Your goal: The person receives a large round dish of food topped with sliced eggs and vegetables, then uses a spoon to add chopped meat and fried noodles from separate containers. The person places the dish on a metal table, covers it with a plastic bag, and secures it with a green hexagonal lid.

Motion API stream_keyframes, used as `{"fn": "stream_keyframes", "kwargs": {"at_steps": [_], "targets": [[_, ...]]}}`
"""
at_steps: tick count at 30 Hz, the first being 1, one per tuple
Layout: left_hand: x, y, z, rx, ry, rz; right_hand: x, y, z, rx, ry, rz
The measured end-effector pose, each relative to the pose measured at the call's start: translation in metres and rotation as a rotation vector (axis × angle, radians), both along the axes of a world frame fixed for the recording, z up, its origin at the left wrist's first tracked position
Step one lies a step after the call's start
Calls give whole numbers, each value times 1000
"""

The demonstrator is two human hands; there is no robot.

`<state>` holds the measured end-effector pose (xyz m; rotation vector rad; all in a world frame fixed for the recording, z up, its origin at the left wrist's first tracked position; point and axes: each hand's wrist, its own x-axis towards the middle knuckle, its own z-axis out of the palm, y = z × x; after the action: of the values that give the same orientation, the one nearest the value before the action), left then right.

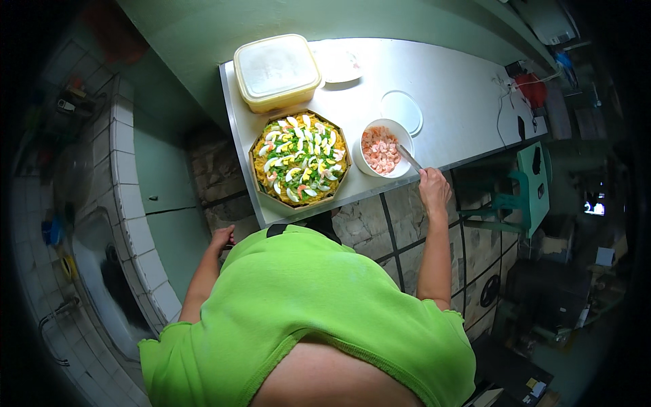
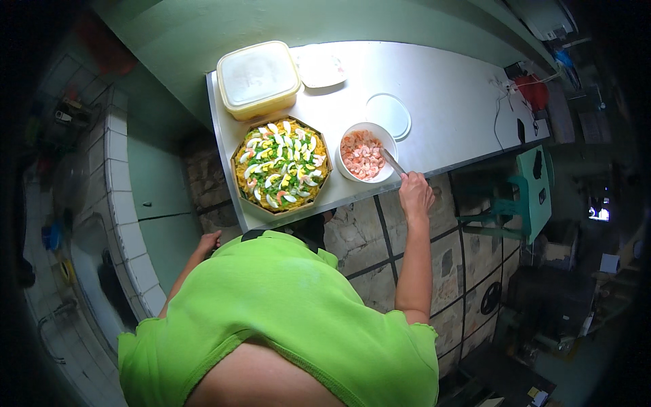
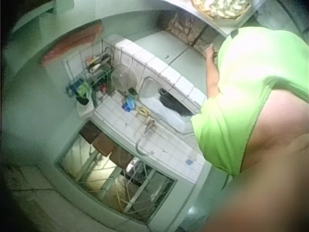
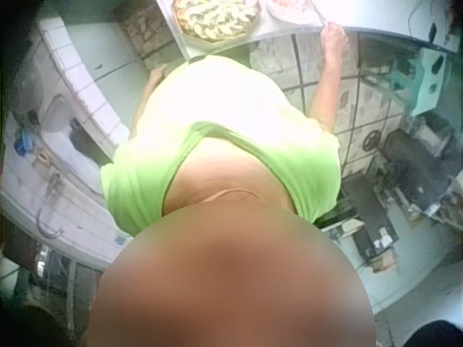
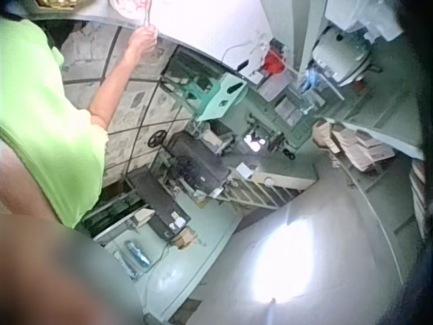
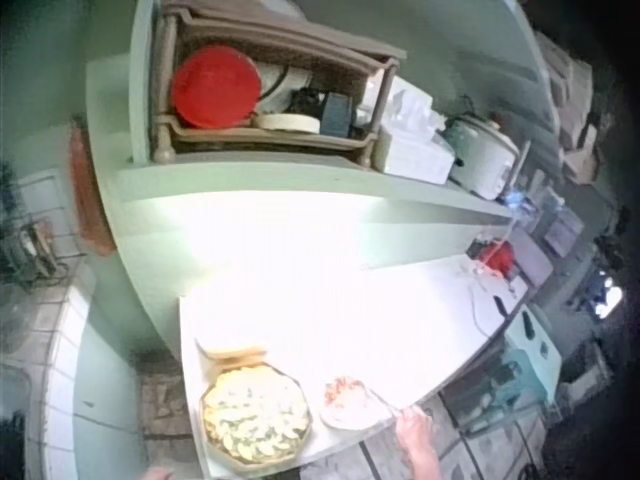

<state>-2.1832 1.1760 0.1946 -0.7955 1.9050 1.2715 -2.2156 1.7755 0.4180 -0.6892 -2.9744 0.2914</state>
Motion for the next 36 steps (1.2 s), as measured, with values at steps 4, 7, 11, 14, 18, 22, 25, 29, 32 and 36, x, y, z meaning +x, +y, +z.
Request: {"fn": "stream_keyframes", "kwargs": {"at_steps": [4, 7, 11, 14, 18, 22, 25, 29, 32, 36], "targets": [[1, -5, -2, 17, 9, -1, -13, -7, 9, -13, -120, -47], [5, -12, -3, 12, 27, -8, -16, -8, 22, -55, -100, -86], [12, -18, -4, 33, 34, 20, -6, -21, 33, -221, 149, 18], [13, -18, -2, -1, 13, -10, -6, -59, 20, -416, 333, 170], [9, -14, 2, 32, -37, -5, -26, -126, -17, -427, 333, 366], [11, -13, 7, 52, -2, 11, -42, -160, -41, -136, 492, 466], [16, -17, 4, 27, 5, 33, -38, -159, -47, -65, 450, 497], [21, -23, -10, 18, 9, -15, -19, -144, -45, -117, 433, 477], [18, -25, -22, 54, 5, -42, -5, -130, -39, -246, 400, 393], [14, -22, -25, 24, -8, -50, 6, -91, -25, -484, 435, 184]]}}
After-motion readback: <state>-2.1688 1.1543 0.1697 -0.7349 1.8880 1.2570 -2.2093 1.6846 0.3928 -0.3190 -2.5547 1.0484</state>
